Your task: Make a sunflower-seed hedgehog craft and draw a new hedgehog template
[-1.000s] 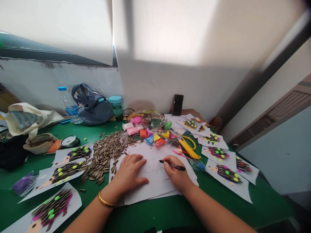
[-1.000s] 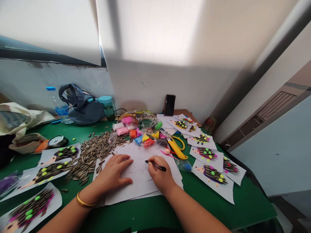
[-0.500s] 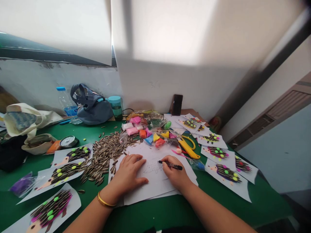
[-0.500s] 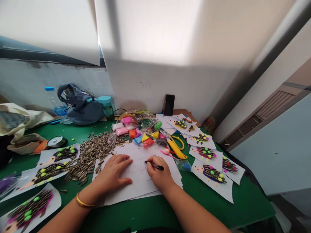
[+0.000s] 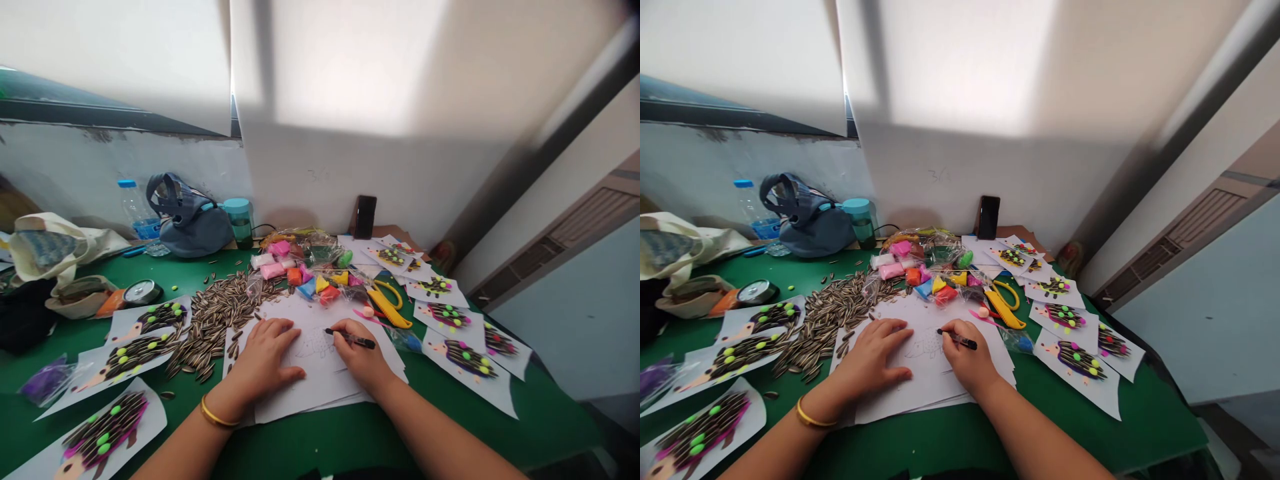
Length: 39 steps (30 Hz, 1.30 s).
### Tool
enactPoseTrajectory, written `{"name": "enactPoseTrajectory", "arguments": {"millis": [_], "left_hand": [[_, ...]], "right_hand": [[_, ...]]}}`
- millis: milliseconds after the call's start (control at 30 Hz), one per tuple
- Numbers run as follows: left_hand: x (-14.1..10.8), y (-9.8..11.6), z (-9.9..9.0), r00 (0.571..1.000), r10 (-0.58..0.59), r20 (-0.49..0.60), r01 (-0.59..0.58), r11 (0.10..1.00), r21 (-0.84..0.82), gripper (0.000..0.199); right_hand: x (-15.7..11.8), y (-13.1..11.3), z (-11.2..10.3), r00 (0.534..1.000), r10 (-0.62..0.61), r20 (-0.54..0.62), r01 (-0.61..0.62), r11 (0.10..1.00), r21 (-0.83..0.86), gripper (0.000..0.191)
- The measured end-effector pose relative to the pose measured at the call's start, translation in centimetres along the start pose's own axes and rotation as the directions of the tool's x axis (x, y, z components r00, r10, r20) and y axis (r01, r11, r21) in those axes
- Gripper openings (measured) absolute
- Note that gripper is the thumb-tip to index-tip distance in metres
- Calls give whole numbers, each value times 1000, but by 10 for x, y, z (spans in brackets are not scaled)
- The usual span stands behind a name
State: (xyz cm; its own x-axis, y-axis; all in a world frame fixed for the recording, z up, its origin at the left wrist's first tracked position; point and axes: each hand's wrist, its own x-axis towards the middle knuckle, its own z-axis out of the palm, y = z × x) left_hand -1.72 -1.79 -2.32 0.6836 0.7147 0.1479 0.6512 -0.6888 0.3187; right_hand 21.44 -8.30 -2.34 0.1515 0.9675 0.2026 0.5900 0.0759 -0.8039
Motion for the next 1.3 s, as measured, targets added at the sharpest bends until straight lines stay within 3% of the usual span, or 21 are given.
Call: {"name": "enactPoseTrajectory", "arguments": {"millis": [1300], "left_hand": [[1,0,0,1000,2,-5,-2,1000,-12,69]], "right_hand": [[1,3,0,999,33,-12,-33,999,17,18]]}}
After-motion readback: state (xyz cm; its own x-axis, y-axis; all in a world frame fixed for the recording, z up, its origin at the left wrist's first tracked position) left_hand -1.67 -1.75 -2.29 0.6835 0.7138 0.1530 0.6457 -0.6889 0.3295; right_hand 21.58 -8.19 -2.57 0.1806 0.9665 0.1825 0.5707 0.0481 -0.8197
